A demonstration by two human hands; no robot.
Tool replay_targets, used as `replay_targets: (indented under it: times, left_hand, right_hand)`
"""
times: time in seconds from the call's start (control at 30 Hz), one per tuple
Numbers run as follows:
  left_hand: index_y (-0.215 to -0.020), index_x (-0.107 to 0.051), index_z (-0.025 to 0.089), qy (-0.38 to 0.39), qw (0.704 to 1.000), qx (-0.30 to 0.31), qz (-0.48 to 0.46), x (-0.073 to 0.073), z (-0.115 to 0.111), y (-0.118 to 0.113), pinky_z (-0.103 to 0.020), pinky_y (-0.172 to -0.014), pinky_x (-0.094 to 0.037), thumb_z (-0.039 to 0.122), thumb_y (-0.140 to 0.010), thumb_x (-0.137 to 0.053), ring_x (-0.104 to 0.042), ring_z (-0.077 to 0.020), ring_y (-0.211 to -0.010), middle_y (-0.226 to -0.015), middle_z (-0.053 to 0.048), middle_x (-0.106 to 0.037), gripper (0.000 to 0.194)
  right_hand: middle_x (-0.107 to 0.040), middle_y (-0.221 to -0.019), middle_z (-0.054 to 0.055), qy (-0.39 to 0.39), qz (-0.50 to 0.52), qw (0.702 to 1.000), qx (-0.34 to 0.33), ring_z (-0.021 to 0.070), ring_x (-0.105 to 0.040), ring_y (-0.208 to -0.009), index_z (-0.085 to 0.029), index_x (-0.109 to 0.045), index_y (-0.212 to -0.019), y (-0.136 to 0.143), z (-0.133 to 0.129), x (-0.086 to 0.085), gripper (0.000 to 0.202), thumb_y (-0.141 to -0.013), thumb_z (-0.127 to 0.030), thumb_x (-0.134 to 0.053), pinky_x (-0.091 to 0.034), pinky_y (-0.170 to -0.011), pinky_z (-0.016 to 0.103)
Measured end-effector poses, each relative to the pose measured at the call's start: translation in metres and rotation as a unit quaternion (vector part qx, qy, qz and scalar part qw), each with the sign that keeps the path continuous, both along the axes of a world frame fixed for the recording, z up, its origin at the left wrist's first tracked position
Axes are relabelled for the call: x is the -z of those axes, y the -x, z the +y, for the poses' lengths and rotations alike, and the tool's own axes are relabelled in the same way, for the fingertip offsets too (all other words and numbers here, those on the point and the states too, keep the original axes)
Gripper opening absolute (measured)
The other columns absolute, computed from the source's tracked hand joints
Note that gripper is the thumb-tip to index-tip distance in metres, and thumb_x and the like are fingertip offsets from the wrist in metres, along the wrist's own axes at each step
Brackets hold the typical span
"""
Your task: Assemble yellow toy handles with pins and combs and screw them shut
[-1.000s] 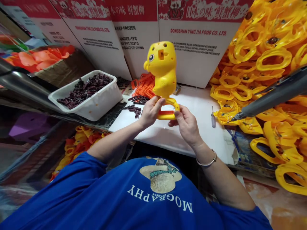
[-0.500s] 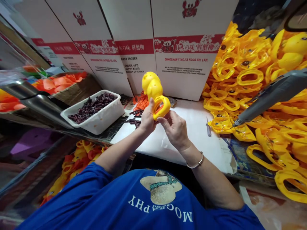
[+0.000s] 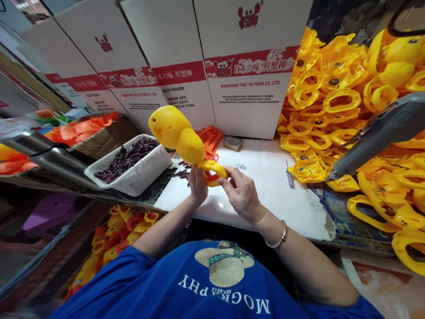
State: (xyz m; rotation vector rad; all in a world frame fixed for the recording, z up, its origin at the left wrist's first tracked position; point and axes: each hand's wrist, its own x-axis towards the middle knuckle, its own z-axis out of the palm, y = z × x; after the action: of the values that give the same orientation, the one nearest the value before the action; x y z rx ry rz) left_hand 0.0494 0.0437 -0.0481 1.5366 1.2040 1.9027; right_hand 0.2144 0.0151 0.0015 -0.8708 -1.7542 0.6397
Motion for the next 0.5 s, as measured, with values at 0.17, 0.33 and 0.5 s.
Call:
replay_targets:
  times: [0.17, 0.33, 0.5]
  left_hand:
    - [-0.090, -0.065, 0.020, -0.056, 0.996, -0.019, 0.066, 0.029, -0.003, 0.019, -0.036, -0.073, -0.055, 0.080, -0.089, -0.050, -0.064, -0.0202, -0.074, -0.078, -0.006, -0.068, 0.062]
    - [-0.092, -0.069, 0.020, -0.087, 0.989, 0.014, 0.116, 0.037, -0.010, 0.021, -0.042, -0.086, -0.059, 0.078, -0.080, -0.066, -0.070, -0.0242, -0.085, -0.085, -0.008, -0.073, 0.059]
    - [-0.097, -0.068, 0.020, -0.071, 0.986, 0.071, 0.133, 0.030, -0.024, 0.015, -0.039, -0.082, -0.059, 0.066, -0.090, -0.061, -0.071, -0.0218, -0.083, -0.088, -0.007, -0.075, 0.047]
  right_hand:
    - [-0.079, -0.110, 0.012, -0.129, -0.108, 0.986, -0.002, 0.0191, -0.073, -0.084, -0.016, -0.067, -0.130, -0.011, -0.007, 0.004, 0.045, -0.103, -0.051, -0.057, -0.060, -0.071, 0.032]
    - [-0.079, -0.096, 0.010, -0.239, -0.207, 0.946, 0.075, 0.0242, -0.068, -0.084, -0.016, -0.070, -0.124, -0.014, -0.010, 0.005, 0.035, -0.102, -0.042, -0.061, -0.054, -0.076, 0.039]
    - [-0.078, -0.101, 0.010, -0.195, -0.150, 0.969, 0.014, 0.0233, -0.071, -0.089, -0.017, -0.067, -0.125, -0.011, -0.010, 0.007, 0.031, -0.106, -0.037, -0.053, -0.057, -0.078, 0.038]
